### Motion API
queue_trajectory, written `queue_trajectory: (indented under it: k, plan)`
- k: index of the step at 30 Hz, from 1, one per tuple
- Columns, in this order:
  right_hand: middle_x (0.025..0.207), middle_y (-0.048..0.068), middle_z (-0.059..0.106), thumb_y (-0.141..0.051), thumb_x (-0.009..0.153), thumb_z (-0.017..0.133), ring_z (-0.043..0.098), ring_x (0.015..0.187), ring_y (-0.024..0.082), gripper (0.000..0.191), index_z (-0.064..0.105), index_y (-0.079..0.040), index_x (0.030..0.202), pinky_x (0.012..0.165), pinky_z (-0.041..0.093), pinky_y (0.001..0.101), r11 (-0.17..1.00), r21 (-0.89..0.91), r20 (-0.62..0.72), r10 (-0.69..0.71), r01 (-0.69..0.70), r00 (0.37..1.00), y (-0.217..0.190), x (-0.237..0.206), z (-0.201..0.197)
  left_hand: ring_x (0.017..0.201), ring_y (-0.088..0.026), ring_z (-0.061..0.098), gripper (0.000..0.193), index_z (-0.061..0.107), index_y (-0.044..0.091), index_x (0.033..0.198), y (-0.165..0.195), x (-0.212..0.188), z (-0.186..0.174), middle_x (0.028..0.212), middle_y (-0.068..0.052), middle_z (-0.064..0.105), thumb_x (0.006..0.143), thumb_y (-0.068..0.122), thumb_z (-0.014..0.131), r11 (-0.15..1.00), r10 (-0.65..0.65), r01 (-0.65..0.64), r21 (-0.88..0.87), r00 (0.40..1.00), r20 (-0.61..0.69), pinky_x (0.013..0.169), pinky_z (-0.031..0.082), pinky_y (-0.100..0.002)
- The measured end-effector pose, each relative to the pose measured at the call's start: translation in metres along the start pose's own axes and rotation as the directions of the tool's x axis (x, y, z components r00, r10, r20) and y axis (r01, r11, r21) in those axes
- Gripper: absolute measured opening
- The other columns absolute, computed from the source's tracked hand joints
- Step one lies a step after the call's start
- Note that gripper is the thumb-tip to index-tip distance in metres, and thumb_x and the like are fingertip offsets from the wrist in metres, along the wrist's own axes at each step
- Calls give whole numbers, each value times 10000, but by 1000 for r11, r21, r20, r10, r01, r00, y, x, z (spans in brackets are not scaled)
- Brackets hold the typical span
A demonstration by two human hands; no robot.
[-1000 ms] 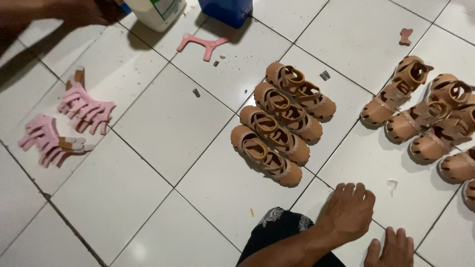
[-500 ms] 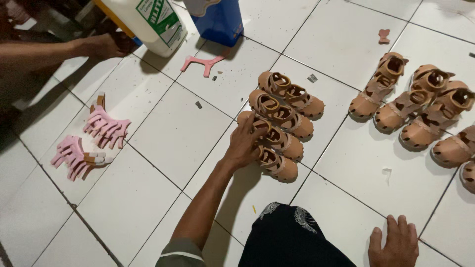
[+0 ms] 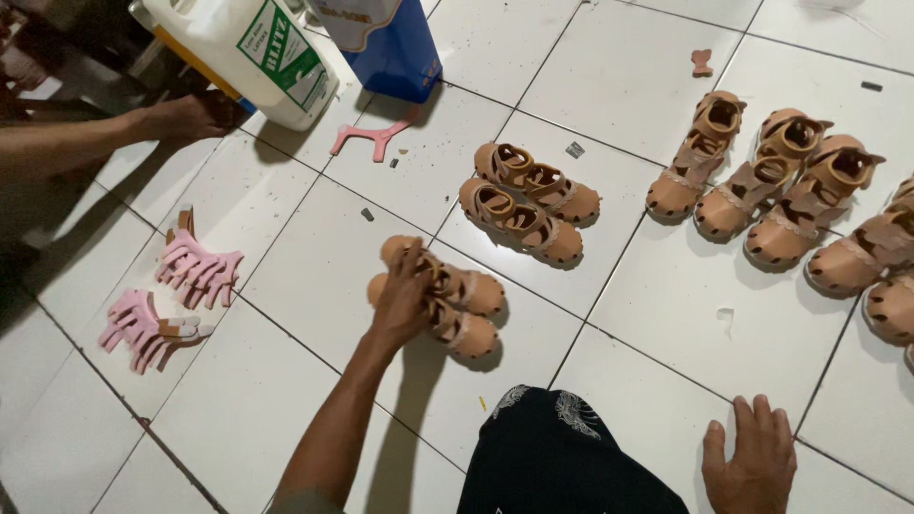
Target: The person sits on a tiled floor surrounded by rows of small leather children's sandals. They pick up one sandal at a time, press and fit white decorative trim pieces onto the upper by hand, then set the sandal down in a row and take the next one.
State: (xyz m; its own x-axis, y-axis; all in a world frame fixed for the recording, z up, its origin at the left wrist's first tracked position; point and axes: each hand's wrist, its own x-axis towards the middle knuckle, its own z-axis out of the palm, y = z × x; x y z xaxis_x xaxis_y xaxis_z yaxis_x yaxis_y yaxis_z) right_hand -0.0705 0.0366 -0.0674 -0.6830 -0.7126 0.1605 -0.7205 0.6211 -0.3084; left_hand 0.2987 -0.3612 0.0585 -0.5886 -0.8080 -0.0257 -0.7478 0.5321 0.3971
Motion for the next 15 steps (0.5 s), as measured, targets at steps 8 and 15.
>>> queue_trajectory:
  k: [8, 15]
  plan:
    - [1601, 183, 460, -356, 943, 585, 318, 1584, 373, 593, 559, -112, 1482, 1280, 290, 560, 970, -244, 136, 24, 10, 990, 2, 7, 3, 1477, -382, 312, 296, 640, 103, 1254, -16, -19, -53, 1605, -180, 336, 966, 170, 664, 925, -227, 178, 337, 968, 111, 1205, 241, -572]
    - [1572, 186, 517, -390, 905, 619, 395, 1553, 402, 589, 624, -116, 1426, 1261, 361, 565, 977, -213, 132, 22, 7, 991, 10, 13, 7, 1482, -442, 281, 649, 462, 180, 1487, 41, 128, -3, 1625, -261, 224, 903, 301, 718, 985, 126, -122, 120, 992, -26, 1202, 232, -551]
